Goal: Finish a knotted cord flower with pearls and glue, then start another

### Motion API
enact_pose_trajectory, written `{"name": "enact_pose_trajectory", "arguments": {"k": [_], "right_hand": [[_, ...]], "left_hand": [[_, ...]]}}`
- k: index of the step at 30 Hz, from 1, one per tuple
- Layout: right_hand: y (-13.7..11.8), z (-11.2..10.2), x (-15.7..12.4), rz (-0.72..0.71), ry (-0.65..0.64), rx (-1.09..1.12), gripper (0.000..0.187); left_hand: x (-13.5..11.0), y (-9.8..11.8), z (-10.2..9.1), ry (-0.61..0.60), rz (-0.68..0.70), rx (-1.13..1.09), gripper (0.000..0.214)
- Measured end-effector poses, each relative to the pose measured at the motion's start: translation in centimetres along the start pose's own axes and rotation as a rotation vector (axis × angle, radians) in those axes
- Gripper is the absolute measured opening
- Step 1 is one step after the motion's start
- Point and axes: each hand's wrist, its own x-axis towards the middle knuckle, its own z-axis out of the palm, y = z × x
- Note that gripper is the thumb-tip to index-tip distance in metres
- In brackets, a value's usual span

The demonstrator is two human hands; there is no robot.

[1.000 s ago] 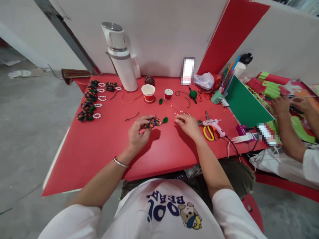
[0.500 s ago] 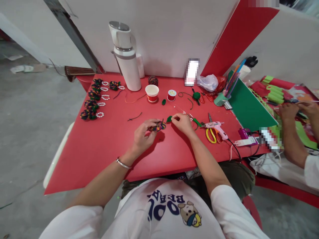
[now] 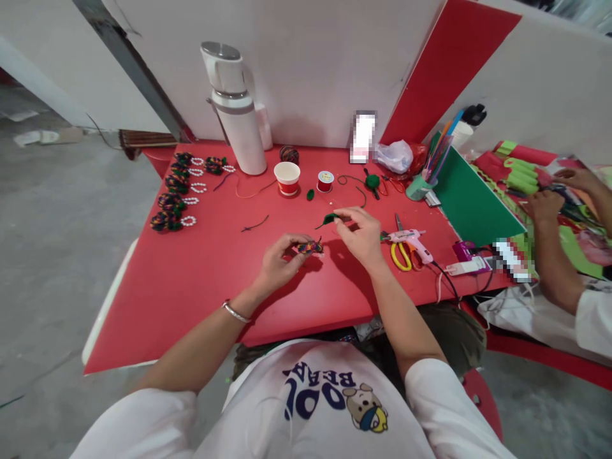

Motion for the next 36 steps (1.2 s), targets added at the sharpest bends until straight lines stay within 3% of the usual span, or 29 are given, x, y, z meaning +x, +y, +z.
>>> {"name": "enact_pose_trajectory", "arguments": {"k": [6,11,14,24,29,36], "right_hand": [[-1.6,-0.6,0.2,-0.153,-0.057,-0.094,0.018],[-1.3,-0.1,-0.4,-0.017,-0.023,-0.030,0.017],[-1.0,0.3,-0.9,0.071,0.011,0.054,0.023],[-2.0,-0.6,-1.8,0.010,-0.005,0.063,0.018],[-1.5,-0.7,-1.5,0.078,-0.009,0.075,0.019],[-1.6,-0.8,-1.0,0.031,-0.087,0.003,0.018]], "left_hand": [[0.2,0.8,0.1,-0.013,-0.133,-0.144,0.021],[0.5,0.6,-0.1,-0.037,-0.261,-0.424,0.034],[0.6,0.4,-0.2,-0.008,-0.234,-0.446,0.039],[0.4,0.2,0.0,-0.016,-0.176,-0.422,0.037],[0.4,0.2,-0.1,-0.059,-0.213,-0.447,0.037],[0.3,0.1,0.0,-0.075,-0.171,-0.360,0.031]]}}
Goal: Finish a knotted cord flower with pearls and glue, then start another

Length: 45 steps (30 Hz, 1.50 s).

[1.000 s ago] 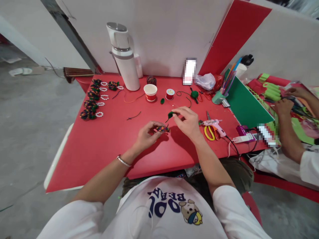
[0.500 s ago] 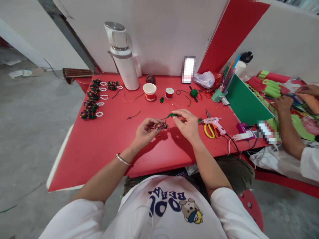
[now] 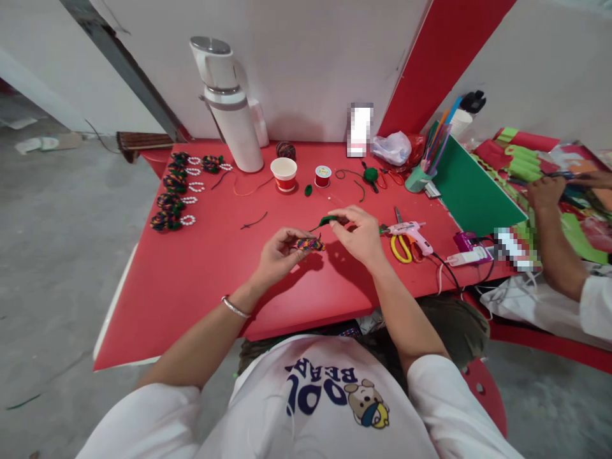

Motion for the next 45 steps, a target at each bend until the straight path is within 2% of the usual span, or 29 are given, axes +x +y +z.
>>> {"name": "enact_pose_trajectory", "arguments": {"k": [8,15,34,38,45], "right_hand": [[-0.5,-0.3,0.5,-0.177,-0.209,-0.196,0.023],[-1.2,-0.7,0.4,-0.221,-0.318,-0.359,0.022],[-3.4,-1.4,-0.4,-0.326,-0.397,-0.607,0.025],[-3.8,-1.5,-0.5,-0.341,-0.409,-0.621,0.024],[-4.1,-1.4,-0.5,-0.359,-0.423,-0.618,0.024]], "left_hand": [[-0.3,-0.3,0.1,0.050,0.037,0.225,0.037],[-0.2,-0.5,-0.2,0.100,0.070,0.268,0.041],[0.0,0.4,-0.1,0.061,0.147,0.392,0.032],[0.1,0.6,-0.1,0.042,0.200,0.407,0.029],[0.2,0.3,-0.2,0.043,0.183,0.392,0.028]]}}
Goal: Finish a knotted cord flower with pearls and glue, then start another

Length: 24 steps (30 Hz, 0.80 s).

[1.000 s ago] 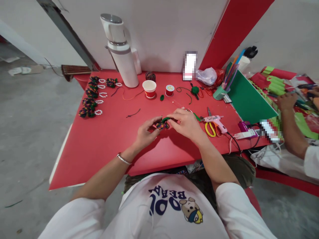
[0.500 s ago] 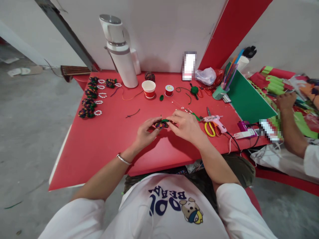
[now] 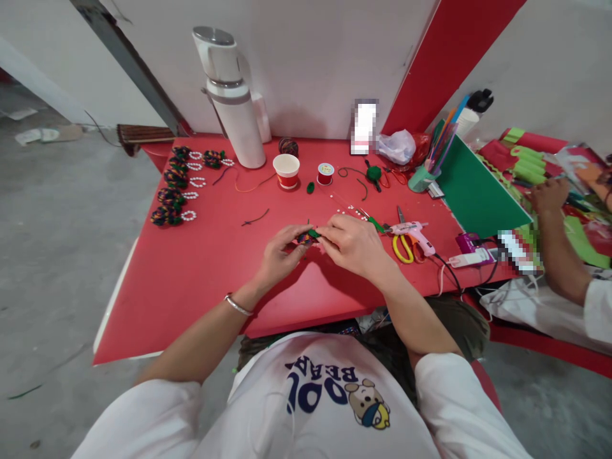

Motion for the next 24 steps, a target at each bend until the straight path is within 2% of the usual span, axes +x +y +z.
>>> {"name": "enact_pose_trajectory", "arguments": {"k": [15,21,24], "right_hand": [[-0.1,0.2,0.1,-0.007,0.002,0.020,0.025],[0.3,0.9,0.1,0.017,0.061,0.154,0.027],[0.7,2.2,0.1,0.085,0.130,0.334,0.044]], "left_hand": [[0.1,0.1,0.3,0.022,-0.087,-0.137,0.022],[-0.2,-0.4,0.3,-0.027,-0.355,-0.481,0.038],[-0.2,-0.7,0.4,0.001,-0.446,-0.605,0.041]]}}
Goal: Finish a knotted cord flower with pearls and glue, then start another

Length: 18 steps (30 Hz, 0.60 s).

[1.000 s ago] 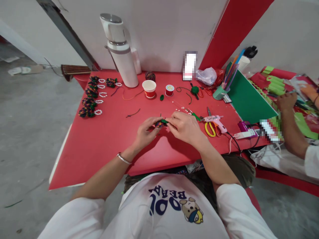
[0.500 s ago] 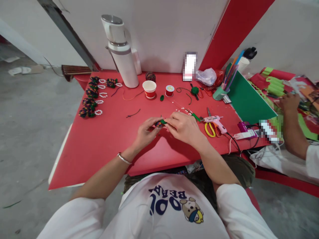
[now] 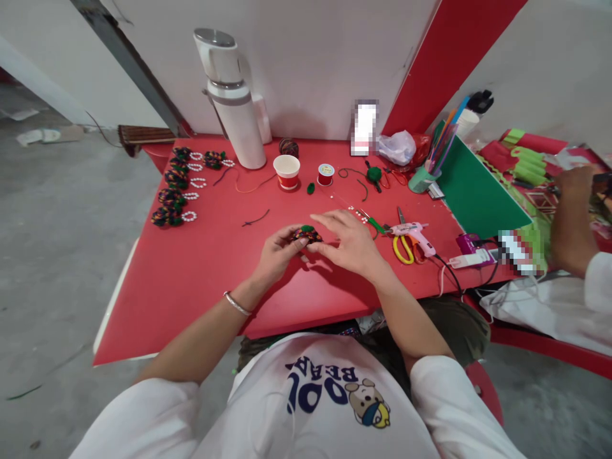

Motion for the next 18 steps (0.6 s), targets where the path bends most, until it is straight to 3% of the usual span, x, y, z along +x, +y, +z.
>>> {"name": "enact_pose_trajectory", "arguments": {"k": [3,8,18], "right_hand": [[0.7,1.6,-0.1,0.063,0.051,0.199,0.050],[1.4,3.5,0.3,0.229,0.063,0.427,0.036],[1.7,3.0,0.5,0.455,-0.106,0.705,0.052]], "left_hand": [[0.1,-0.1,0.0,-0.010,-0.036,-0.071,0.041],[0.1,0.2,0.6,-0.048,-0.101,-0.101,0.042],[0.3,0.0,0.3,0.064,-0.148,-0.007,0.036]]}}
